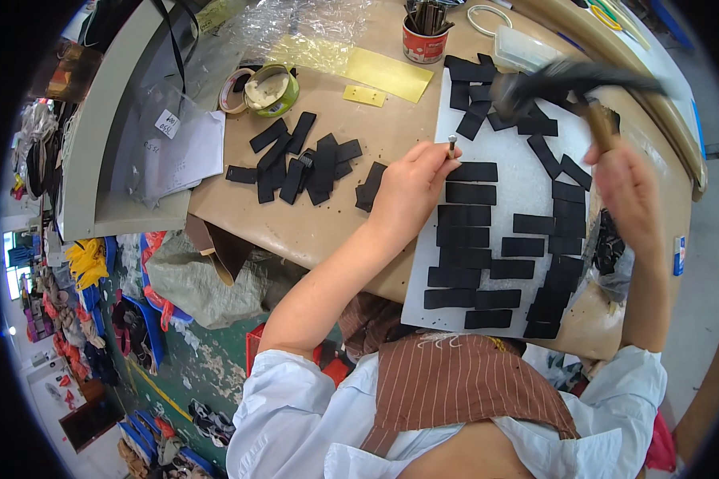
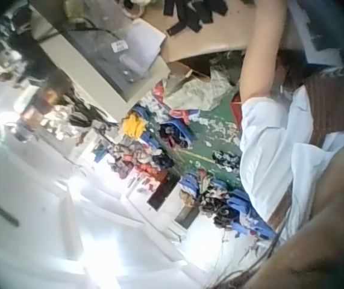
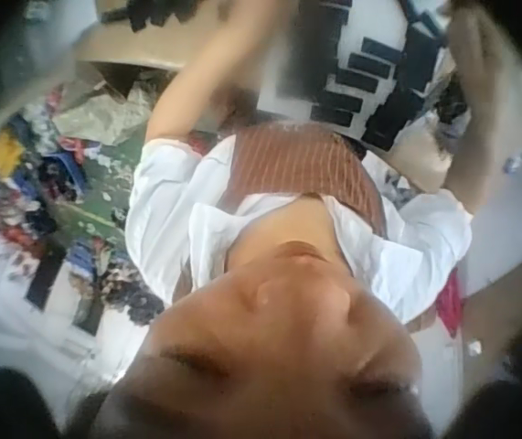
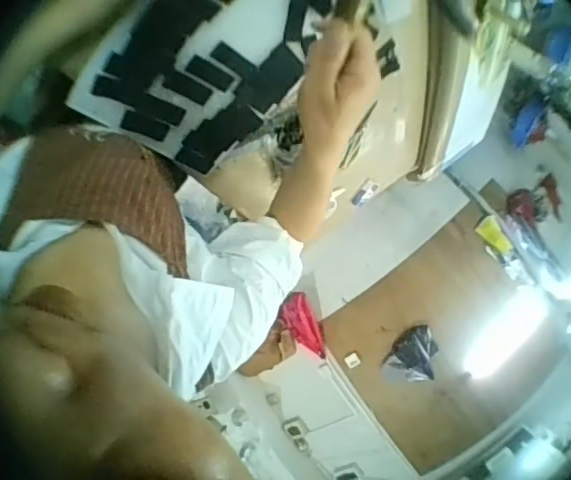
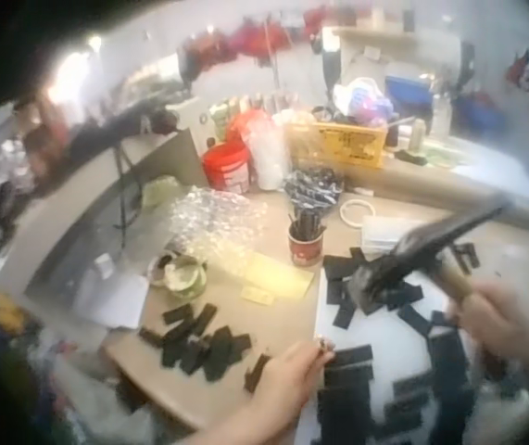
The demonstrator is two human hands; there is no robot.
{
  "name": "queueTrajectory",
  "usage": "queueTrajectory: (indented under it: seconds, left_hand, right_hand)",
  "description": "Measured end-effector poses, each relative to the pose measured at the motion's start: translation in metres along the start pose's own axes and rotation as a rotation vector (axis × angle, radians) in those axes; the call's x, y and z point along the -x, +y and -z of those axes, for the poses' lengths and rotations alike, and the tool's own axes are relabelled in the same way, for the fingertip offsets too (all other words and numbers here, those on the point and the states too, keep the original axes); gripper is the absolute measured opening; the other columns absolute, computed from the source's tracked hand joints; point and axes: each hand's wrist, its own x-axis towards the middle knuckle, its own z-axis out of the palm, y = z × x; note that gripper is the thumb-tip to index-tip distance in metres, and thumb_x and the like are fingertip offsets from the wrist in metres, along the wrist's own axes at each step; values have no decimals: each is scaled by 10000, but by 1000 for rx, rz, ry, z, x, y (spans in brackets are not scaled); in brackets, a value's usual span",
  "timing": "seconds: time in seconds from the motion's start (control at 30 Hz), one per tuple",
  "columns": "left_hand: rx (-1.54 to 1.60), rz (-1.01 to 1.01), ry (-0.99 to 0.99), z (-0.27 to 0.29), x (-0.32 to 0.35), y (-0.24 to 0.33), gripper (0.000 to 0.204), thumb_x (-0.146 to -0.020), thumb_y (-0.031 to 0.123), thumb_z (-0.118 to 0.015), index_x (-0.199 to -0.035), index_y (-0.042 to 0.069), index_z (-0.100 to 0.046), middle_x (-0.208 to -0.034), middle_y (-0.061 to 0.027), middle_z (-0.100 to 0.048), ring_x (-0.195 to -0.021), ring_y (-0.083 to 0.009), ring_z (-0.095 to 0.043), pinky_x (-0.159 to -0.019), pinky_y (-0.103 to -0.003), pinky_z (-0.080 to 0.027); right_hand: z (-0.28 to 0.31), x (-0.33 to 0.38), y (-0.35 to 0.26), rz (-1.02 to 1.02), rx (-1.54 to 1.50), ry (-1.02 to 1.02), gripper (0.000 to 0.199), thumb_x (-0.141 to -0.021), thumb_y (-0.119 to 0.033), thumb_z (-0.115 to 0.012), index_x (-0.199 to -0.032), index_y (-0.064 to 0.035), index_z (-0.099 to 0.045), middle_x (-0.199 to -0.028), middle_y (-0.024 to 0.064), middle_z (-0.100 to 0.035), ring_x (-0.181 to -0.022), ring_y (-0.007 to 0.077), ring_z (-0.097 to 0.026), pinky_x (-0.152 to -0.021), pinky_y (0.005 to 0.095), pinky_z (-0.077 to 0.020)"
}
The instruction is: The person assembles black rectangular buckle components on a white work surface. They position a metal pin on a buckle piece and use a hammer to drive the pin through the material, securing the parts together. The person repeats this process for multiple buckle units, organizing the finished pieces on the table.
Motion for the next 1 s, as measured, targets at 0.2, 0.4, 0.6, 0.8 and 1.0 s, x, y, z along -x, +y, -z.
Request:
queueTrajectory:
  seconds: [0.2,0.4,0.6,0.8,1.0]
  left_hand:
    - [-225,-89,0,1,9,0,82,-920,5,-576,-1000,-9,-574,-880,-96,-610,-776,-208,-684,-659,-304,-548]
    - [295,340,-51,7,-5,-2,136,-956,38,-549,-1076,-23,-528,-896,-71,-582,-869,-183,-692,-723,-260,-584]
    - [554,399,104,32,-29,2,165,-1011,133,-437,-1070,-8,-499,-830,-51,-574,-843,-183,-682,-767,-291,-566]
    - [91,397,57,-1,-35,12,216,-944,237,-555,-936,28,-500,-800,-150,-599,-805,-342,-607,-745,-453,-440]
    - [-261,-40,-228,-25,-45,5,262,-763,43,-692,-893,58,-464,-919,-82,-621,-960,-287,-578,-885,-418,-359]
  right_hand:
    - [-12,-15,-17,248,646,-403,298,-971,-252,-539,-813,-4,-490,-584,114,-370,-531,191,-431,-528,355,-349]
    - [6,8,5,-6,62,-146,291,-997,-265,-507,-849,-22,-564,-594,-2,-376,-566,83,-355,-527,266,-307]
    - [18,19,25,-109,249,-110,317,-998,-297,-511,-858,-22,-584,-613,-34,-374,-570,55,-343,-519,245,-290]
    - [17,34,49,-110,157,-67,319,-995,-304,-518,-864,-23,-591,-600,-42,-379,-551,55,-343,-504,243,-284]
    - [24,49,59,-187,136,-49,306,-993,-297,-527,-875,-22,-588,-601,-48,-402,-552,51,-354,-500,240,-289]
